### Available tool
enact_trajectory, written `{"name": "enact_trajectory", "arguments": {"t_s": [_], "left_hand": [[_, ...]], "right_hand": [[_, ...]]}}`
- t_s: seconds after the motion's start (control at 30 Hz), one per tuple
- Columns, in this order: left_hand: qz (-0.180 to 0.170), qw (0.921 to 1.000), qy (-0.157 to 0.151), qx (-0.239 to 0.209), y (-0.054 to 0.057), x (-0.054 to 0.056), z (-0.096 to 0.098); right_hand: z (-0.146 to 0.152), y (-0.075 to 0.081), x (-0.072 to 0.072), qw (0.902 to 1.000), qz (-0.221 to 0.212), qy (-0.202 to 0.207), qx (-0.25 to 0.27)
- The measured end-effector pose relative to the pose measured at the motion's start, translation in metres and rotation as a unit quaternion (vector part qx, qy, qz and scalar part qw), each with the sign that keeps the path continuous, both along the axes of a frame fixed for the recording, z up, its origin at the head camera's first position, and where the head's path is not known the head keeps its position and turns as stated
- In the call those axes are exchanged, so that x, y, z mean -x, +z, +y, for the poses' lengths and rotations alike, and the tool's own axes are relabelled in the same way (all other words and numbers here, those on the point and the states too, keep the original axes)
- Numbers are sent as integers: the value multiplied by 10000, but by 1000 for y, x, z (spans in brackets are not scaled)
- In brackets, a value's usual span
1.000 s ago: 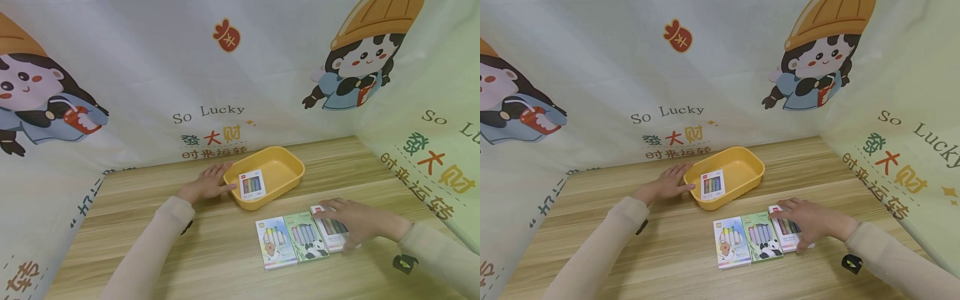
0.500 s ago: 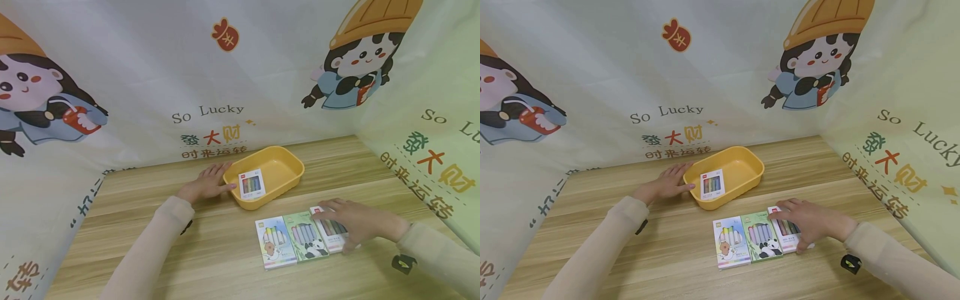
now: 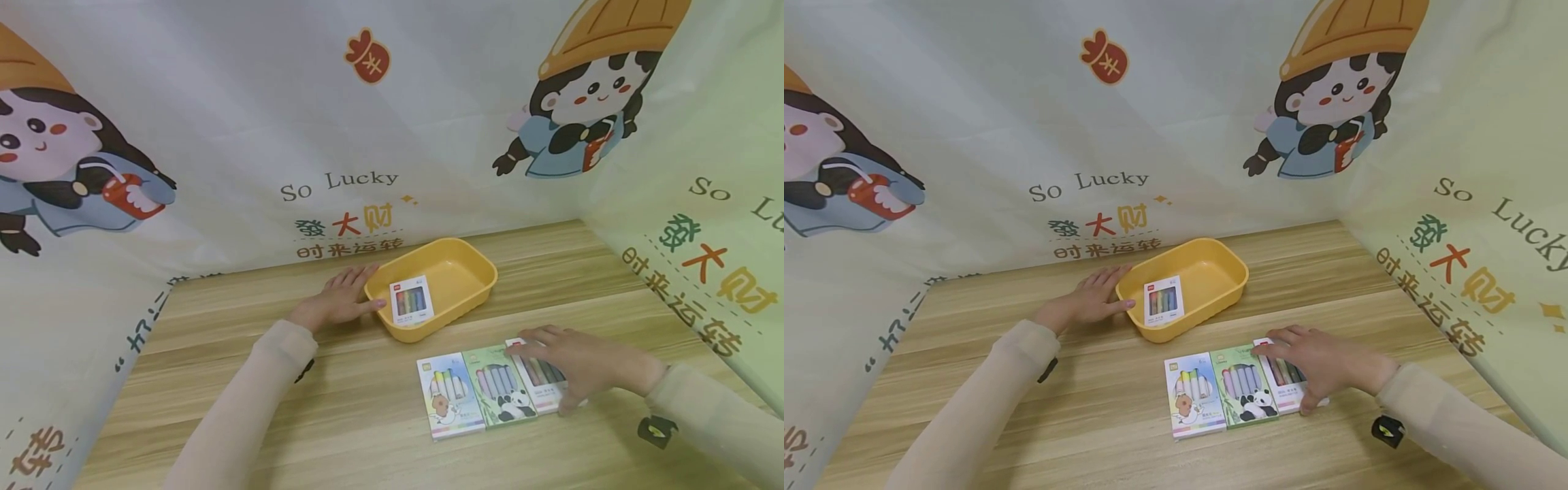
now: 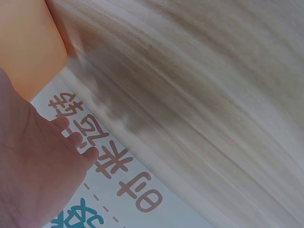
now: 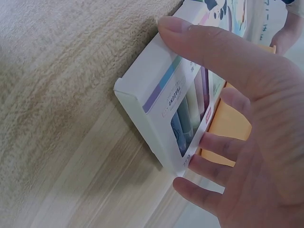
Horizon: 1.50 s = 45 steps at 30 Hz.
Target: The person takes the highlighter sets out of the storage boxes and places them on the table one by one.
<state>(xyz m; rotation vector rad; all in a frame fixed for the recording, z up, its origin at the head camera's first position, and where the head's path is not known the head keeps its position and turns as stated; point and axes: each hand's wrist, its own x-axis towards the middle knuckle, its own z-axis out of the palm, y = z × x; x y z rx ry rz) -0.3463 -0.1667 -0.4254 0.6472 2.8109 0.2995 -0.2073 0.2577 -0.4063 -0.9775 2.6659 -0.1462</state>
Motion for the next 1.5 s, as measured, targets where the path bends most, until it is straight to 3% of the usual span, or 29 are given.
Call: {"name": "enact_trajectory", "arguments": {"t_s": [0.2,0.4,1.0,1.5], "left_hand": [[28,10000,-14,-10,-2,2,-1],[65,9999,-88,-76,4,-3,0],[-2,10000,-45,9,-5,6,-2],[50,9999,-75,-48,-10,10,-4]], "right_hand": [[0,-3,2,10000,-46,-11,28],[1,-4,1,10000,13,30,83],[2,-6,0,9997,-118,-118,192],[2,0,0,9997,40,65,238]]}}
